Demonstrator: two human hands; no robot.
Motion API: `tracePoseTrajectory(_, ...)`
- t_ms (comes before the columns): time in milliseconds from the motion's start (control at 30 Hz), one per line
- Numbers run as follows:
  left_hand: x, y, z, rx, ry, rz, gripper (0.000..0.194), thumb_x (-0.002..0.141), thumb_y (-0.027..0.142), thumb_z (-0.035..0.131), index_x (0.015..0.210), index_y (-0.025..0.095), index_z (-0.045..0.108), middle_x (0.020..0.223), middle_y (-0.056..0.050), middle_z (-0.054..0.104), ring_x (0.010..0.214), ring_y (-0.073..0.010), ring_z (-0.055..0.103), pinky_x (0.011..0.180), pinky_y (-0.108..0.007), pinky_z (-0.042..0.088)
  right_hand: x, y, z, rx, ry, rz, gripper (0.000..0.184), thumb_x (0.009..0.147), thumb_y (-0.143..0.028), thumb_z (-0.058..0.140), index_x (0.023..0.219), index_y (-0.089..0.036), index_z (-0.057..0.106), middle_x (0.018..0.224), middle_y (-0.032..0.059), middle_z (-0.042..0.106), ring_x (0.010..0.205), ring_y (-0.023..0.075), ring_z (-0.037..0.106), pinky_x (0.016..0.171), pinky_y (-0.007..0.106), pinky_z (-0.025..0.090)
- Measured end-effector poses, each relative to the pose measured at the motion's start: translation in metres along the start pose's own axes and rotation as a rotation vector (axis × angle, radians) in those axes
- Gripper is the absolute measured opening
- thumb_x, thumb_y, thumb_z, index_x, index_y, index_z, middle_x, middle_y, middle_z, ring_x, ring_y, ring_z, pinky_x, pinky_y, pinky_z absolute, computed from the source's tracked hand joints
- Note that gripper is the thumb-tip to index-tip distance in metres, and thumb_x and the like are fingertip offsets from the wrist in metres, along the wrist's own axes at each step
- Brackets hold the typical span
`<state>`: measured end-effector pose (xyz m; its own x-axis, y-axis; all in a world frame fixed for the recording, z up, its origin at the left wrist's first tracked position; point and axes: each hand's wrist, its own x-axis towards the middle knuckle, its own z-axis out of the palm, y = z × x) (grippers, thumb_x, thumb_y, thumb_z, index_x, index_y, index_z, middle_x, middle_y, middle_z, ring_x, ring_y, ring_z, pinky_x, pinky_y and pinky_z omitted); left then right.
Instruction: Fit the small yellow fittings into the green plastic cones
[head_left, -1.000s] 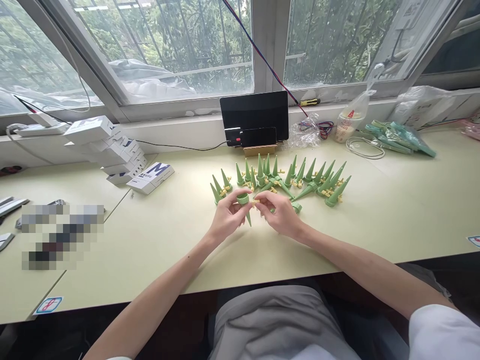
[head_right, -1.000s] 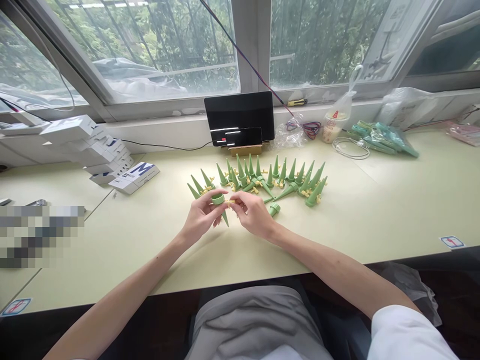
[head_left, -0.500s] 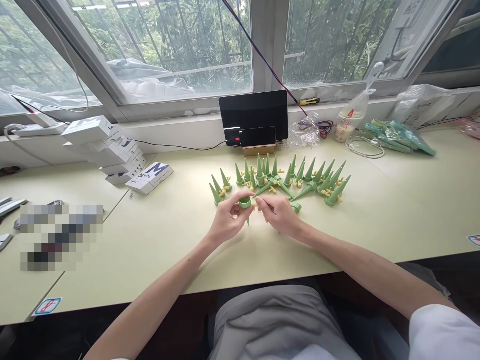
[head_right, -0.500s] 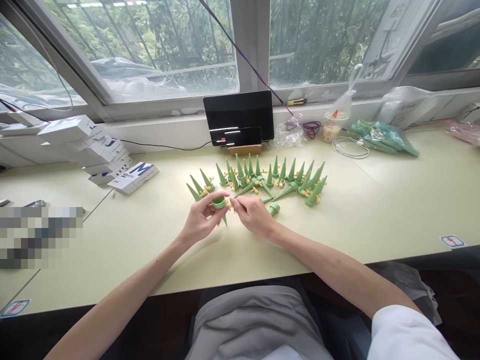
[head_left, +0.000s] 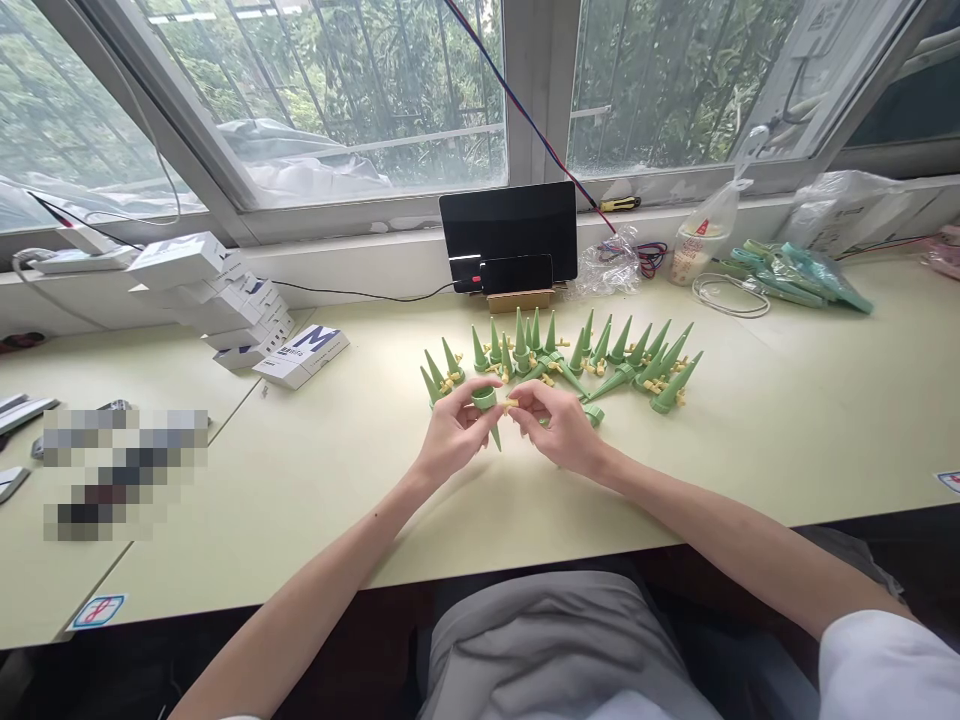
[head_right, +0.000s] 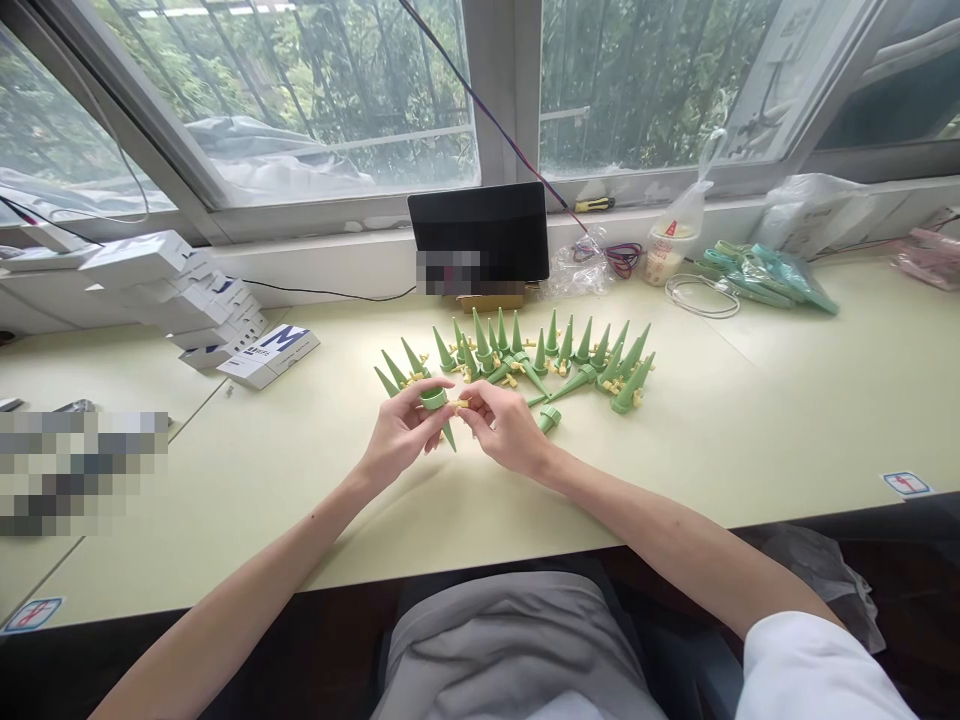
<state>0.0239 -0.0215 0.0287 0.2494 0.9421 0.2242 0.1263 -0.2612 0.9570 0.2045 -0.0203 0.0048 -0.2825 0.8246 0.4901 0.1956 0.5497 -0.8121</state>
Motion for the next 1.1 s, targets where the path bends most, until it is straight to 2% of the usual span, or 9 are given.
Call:
tracePoseTrajectory(133, -0.0009, -0.0008, 0.0006, 0.01, -0.012, 0.026, 0.031, 0.085, 0.034, 0.072, 0.111, 0.019, 0.066, 0.063, 0.004, 0.055, 0.045, -0.0057, 0.05, 0.041, -0.017, 0.046, 0.0003, 0.0015, -0.0013, -0.024, -0.027, 0.011, 0.024, 0.1, -0.04, 0.051, 0.091, -0.019, 0.058, 0.066, -0.0007, 0.06, 0.053, 0.0125, 0.055, 0.055, 0.026, 0.046)
tracePoseTrajectory(267, -0.0015, -0.0026, 0.0007, 0.026, -0.036, 0.035, 0.029, 0.086, 0.033, 0.072, 0.111, 0.019, 0.067, 0.061, 0.004, 0.054, 0.045, -0.0061, 0.049, 0.04, -0.017, 0.044, 0.0011, 0.0005, -0.0024, -0.139, -0.026, 0.022, 0.039, 0.103, -0.04, 0.043, 0.072, -0.019, 0.054, 0.053, -0.0026, 0.052, 0.049, 0.0119, 0.049, 0.054, 0.026, 0.039)
tracePoseTrajectory(400, -0.0017, -0.0023, 0.0012, 0.014, -0.043, 0.031, 0.029, 0.085, 0.033, 0.072, 0.11, 0.018, 0.067, 0.059, 0.004, 0.053, 0.044, -0.0064, 0.048, 0.04, -0.018, 0.044, 0.0021, -0.0026, -0.003, -0.193, -0.007, -0.001, 0.048, 0.104, -0.041, 0.04, 0.062, -0.02, 0.048, 0.052, -0.002, 0.049, 0.05, 0.012, 0.046, 0.054, 0.027, 0.036)
tracePoseTrajectory(467, -0.0016, -0.0015, 0.0014, 0.006, -0.037, 0.018, 0.03, 0.085, 0.034, 0.072, 0.11, 0.018, 0.067, 0.058, 0.005, 0.053, 0.043, -0.0062, 0.048, 0.04, -0.018, 0.045, 0.0025, -0.0041, -0.003, -0.208, 0.007, -0.012, 0.046, 0.104, -0.041, 0.042, 0.064, -0.019, 0.052, 0.055, -0.0007, 0.052, 0.053, 0.0128, 0.049, 0.056, 0.027, 0.038)
tracePoseTrajectory(567, -0.0009, -0.0012, 0.0012, -0.004, -0.022, -0.01, 0.031, 0.084, 0.034, 0.073, 0.11, 0.018, 0.067, 0.058, 0.005, 0.053, 0.042, -0.0058, 0.048, 0.04, -0.018, 0.044, 0.0023, -0.005, -0.0021, -0.17, 0.035, -0.036, 0.032, 0.102, -0.038, 0.048, 0.082, -0.018, 0.063, 0.068, 0.0022, 0.062, 0.058, 0.0139, 0.055, 0.06, 0.027, 0.044)
tracePoseTrajectory(700, 0.0002, -0.0022, -0.0004, -0.012, -0.018, -0.034, 0.033, 0.085, 0.036, 0.073, 0.112, 0.018, 0.066, 0.056, 0.006, 0.053, 0.04, -0.0059, 0.048, 0.038, -0.017, 0.041, 0.0014, -0.0036, -0.0005, -0.082, 0.048, -0.045, 0.019, 0.097, -0.035, 0.057, 0.101, -0.017, 0.064, 0.076, 0.0035, 0.065, 0.062, 0.0147, 0.06, 0.06, 0.027, 0.049)
tracePoseTrajectory(900, 0.0005, -0.0014, -0.0012, -0.004, -0.016, -0.04, 0.032, 0.085, 0.037, 0.073, 0.11, 0.018, 0.065, 0.056, 0.005, 0.053, 0.04, -0.0064, 0.048, 0.038, -0.018, 0.04, 0.0008, -0.0006, -0.0004, -0.003, 0.007, -0.028, 0.016, 0.098, -0.034, 0.055, 0.095, -0.019, 0.06, 0.073, 0.0017, 0.063, 0.058, 0.0134, 0.059, 0.057, 0.026, 0.049)
tracePoseTrajectory(1100, -0.0006, -0.001, -0.0014, -0.005, -0.043, -0.038, 0.032, 0.085, 0.035, 0.073, 0.111, 0.018, 0.066, 0.054, 0.006, 0.051, 0.04, -0.0064, 0.048, 0.038, -0.018, 0.039, 0.0008, -0.0017, -0.002, -0.079, -0.009, -0.006, 0.025, 0.101, -0.035, 0.05, 0.087, -0.017, 0.062, 0.064, 0.0, 0.06, 0.053, 0.0119, 0.054, 0.055, 0.025, 0.045)
